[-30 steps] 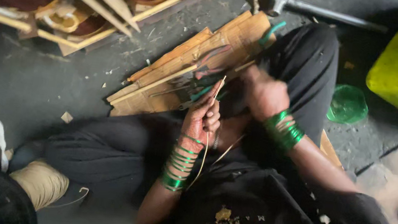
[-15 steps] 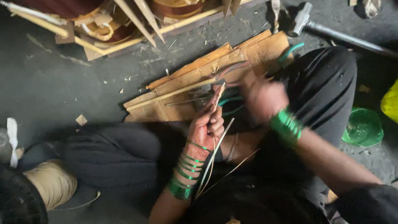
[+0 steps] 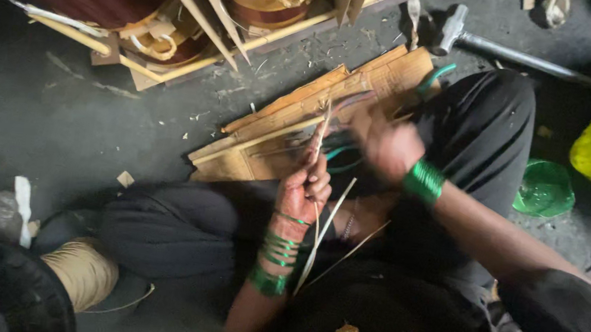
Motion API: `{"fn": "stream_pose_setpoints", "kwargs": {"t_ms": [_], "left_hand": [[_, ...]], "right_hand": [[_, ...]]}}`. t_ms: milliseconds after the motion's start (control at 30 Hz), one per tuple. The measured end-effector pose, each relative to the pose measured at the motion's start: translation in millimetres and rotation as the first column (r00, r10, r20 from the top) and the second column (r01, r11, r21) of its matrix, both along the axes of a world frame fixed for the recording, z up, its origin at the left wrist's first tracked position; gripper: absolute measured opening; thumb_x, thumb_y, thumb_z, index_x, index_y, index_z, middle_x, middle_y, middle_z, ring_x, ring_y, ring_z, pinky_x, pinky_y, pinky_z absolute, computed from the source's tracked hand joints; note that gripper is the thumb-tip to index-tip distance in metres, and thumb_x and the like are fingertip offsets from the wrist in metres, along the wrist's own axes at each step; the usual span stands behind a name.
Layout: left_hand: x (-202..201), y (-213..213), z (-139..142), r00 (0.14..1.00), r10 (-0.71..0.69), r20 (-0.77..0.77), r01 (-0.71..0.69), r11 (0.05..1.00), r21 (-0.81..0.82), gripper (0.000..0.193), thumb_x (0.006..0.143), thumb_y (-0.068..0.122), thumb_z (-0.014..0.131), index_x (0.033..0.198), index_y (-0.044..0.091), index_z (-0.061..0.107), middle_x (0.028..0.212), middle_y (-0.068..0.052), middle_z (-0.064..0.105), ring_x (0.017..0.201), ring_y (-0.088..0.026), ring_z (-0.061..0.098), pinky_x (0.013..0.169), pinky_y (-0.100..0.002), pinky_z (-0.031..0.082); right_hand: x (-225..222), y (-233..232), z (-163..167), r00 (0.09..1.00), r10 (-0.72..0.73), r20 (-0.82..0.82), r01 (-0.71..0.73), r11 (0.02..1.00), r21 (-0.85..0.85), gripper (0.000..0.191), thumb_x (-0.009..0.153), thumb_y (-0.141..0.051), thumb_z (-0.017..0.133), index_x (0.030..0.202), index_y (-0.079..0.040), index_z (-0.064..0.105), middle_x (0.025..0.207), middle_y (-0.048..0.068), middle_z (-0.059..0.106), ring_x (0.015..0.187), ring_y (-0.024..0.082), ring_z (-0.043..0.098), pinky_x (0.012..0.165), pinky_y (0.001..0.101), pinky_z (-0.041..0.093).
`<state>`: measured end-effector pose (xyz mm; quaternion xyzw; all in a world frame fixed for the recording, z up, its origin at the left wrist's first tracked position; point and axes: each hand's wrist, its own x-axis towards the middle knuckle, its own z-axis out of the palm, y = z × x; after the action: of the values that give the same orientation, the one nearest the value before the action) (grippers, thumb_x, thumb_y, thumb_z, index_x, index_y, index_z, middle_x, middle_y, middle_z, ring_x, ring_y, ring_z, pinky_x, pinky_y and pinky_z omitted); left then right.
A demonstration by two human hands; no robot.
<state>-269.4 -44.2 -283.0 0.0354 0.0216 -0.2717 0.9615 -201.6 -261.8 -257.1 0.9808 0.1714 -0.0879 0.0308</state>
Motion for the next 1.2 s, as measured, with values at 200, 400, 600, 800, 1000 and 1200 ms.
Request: {"fn": "stream_pose_setpoints", "kwargs": {"t_ms": [200, 400, 600, 800, 1000, 1200], "left_hand": [[-2, -2, 2, 0.998, 0.042, -0.044, -0.038, 0.995, 0.091, 0.073, 0.105, 0.014, 0.058, 0.169, 0.02, 0.023, 0.075, 0.004, 0.037, 0.053, -0.005, 0.03, 0.048, -0.019, 0.027], [-2, -4, -2, 0.996, 0.036, -0.087, -0.029, 0.997, 0.075, 0.081, 0.102, 0.016, 0.06, 0.17, 0.023, 0.017, 0.074, 0.004, 0.037, 0.053, -0.005, 0.031, 0.049, -0.02, 0.027], [-5, 0, -2, 0.999, 0.036, 0.017, -0.037, 0.997, 0.067, 0.078, 0.101, 0.016, 0.063, 0.168, 0.023, 0.023, 0.075, 0.005, 0.038, 0.052, -0.004, 0.031, 0.048, -0.019, 0.027], [6, 0, 18, 0.997, 0.074, -0.017, -0.066, 0.952, 0.3, 0.063, 0.108, 0.022, 0.057, 0.163, 0.005, 0.03, 0.077, 0.003, 0.041, 0.052, -0.004, 0.032, 0.047, -0.019, 0.028], [-13, 32, 65, 0.996, -0.071, -0.047, 0.073, 0.996, 0.048, 0.053, 0.109, 0.018, 0.05, 0.159, 0.003, 0.038, 0.075, 0.001, 0.044, 0.051, -0.005, 0.032, 0.046, -0.02, 0.03], [-32, 37, 111, 0.998, -0.038, 0.059, 0.036, 0.999, 0.037, 0.042, 0.11, 0.008, 0.047, 0.151, 0.002, 0.046, 0.079, -0.005, 0.047, 0.05, -0.005, 0.031, 0.043, -0.017, 0.029]], "right_hand": [[-11, 1, -7, 0.905, 0.167, 0.392, -0.309, 0.89, 0.336, 0.02, 0.085, -0.013, 0.063, 0.104, -0.008, 0.06, 0.092, 0.01, 0.067, 0.076, 0.026, 0.069, 0.058, 0.0391, 0.055], [-11, 3, 14, 0.885, 0.156, 0.44, -0.342, 0.857, 0.384, 0.021, 0.086, -0.009, 0.066, 0.104, -0.009, 0.055, 0.09, 0.01, 0.063, 0.081, 0.029, 0.07, 0.067, 0.0425, 0.059], [-2, 1, 10, 0.969, -0.078, 0.236, 0.011, 0.963, 0.27, 0.036, 0.08, -0.026, 0.074, 0.105, -0.006, 0.057, 0.087, 0.011, 0.065, 0.072, 0.031, 0.069, 0.052, 0.0442, 0.054], [24, 4, 2, 0.931, -0.012, 0.365, -0.099, 0.954, 0.284, 0.026, 0.092, -0.021, 0.07, 0.112, -0.007, 0.061, 0.097, 0.012, 0.066, 0.087, 0.031, 0.069, 0.068, 0.0437, 0.057], [52, 43, -30, 0.976, -0.017, 0.217, -0.07, 0.92, 0.386, 0.018, 0.076, -0.026, 0.069, 0.086, -0.011, 0.072, 0.098, 0.012, 0.066, 0.093, 0.032, 0.069, 0.079, 0.0473, 0.057], [33, 120, -51, 0.961, 0.256, 0.105, -0.277, 0.878, 0.389, 0.03, 0.078, -0.021, 0.068, 0.103, -0.006, 0.072, 0.107, 0.013, 0.063, 0.089, 0.035, 0.069, 0.07, 0.05, 0.057]]}}
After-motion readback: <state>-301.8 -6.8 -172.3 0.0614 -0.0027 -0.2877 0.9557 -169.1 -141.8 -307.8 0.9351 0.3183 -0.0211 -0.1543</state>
